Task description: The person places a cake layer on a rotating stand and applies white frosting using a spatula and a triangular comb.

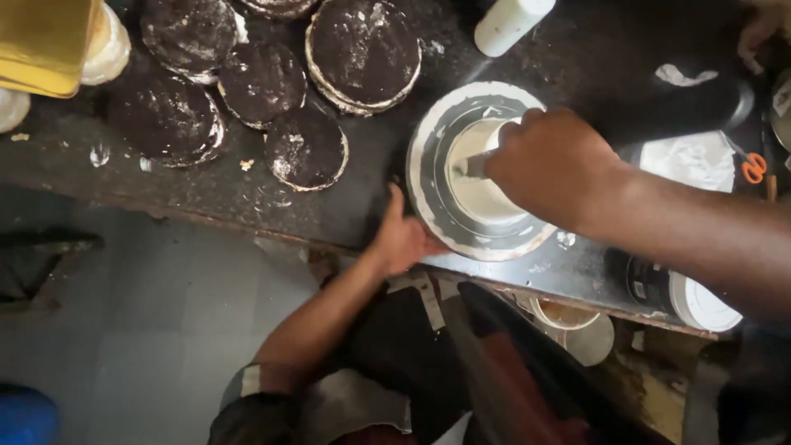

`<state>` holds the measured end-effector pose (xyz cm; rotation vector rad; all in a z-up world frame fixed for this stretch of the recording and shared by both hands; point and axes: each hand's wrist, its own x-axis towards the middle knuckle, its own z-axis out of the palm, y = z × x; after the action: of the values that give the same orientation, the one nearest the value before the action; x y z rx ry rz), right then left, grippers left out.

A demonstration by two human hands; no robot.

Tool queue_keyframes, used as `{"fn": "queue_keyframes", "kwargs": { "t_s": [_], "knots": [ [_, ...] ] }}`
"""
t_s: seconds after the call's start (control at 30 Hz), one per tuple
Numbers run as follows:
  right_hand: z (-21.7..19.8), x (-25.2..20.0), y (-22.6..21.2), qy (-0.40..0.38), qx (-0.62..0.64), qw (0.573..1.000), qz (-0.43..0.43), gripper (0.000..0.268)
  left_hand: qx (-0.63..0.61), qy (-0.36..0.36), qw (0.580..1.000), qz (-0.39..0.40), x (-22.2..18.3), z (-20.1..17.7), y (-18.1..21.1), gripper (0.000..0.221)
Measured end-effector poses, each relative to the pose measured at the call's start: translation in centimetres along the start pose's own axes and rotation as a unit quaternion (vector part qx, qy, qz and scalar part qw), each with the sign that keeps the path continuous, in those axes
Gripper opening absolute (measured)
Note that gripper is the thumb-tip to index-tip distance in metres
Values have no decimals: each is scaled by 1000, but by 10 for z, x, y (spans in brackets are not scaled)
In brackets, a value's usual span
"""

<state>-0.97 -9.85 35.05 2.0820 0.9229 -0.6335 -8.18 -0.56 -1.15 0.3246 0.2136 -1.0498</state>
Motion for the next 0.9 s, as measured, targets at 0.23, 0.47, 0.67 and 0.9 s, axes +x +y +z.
{"fn": "queue_keyframes", "kwargs": {
  "t_s": [0.23,0.47,0.67,0.9],
  "knots": [
    [1,-4,-6,-51,47,997,-37,27,-183,75,970,138,8,5,38,121],
    [15,-5,-3,-24,46,998,-29,33,-104,22,970,219,23,-35,25,69],
    [17,-1,0,17,7,999,-29,15,-170,-33,967,185,46,-57,31,63],
    [20,1,0,31,61,997,-26,22,-111,51,981,148,24,-22,35,60]
  ]
}}
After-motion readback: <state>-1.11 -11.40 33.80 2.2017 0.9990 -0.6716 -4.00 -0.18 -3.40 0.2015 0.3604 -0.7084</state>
